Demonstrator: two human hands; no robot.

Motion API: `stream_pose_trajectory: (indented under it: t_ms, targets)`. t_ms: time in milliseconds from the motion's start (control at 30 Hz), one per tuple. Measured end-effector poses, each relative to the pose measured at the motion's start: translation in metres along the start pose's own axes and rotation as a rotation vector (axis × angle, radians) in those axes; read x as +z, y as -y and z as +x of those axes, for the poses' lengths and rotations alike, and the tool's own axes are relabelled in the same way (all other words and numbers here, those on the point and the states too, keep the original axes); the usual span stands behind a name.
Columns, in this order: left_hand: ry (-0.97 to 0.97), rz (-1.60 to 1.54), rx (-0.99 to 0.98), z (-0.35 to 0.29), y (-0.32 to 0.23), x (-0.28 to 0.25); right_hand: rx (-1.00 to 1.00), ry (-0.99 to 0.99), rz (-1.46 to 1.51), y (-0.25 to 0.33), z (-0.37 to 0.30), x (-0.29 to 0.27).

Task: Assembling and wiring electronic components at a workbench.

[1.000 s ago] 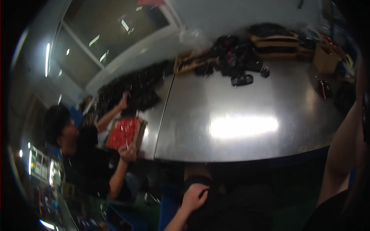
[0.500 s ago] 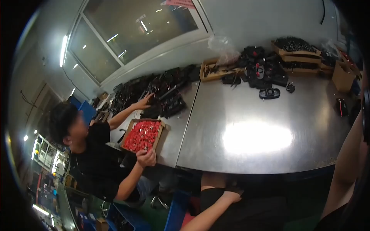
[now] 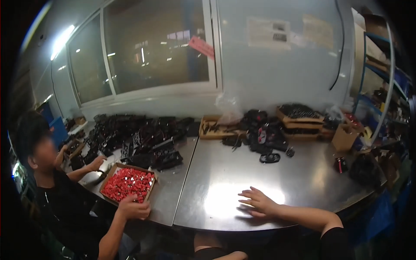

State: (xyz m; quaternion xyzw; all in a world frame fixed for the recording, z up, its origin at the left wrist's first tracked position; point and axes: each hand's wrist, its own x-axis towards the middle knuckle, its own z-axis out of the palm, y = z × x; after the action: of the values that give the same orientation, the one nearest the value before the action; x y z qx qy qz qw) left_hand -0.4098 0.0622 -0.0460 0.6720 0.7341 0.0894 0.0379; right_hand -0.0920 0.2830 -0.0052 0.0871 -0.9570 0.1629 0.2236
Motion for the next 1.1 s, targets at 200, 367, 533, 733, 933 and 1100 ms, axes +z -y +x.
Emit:
stream_pose_trajectory:
  t_ms: [200,367,533,733,933,1100]
  targets:
    - [-0.054,0.855,0.199,-0.069,0.24,-0.181,-0.099,0.047,0.014,0.022,0.046,-0.003]
    - [-0.031,1.037,0.402,0.149,0.279,-0.16,0.151,0.333,0.191,0.001,0.047,-0.001]
    - [-0.354,0.726,0.452,0.36,0.251,-0.118,0.239,0.338,0.133,0.001,0.038,-0.025]
    - [-0.415,0.566,0.393,0.377,0.302,-0.172,0.162,0.278,0.217,0.01,0.041,-0.011]
    - [-0.487,0.269,0.394,0.387,0.098,-0.102,0.122,0.265,0.246,0.01,0.039,-0.003]
    - [-0.225,-0.016,0.382,0.187,-0.038,0.049,0.055,0.217,0.517,-0.002,0.043,-0.01]
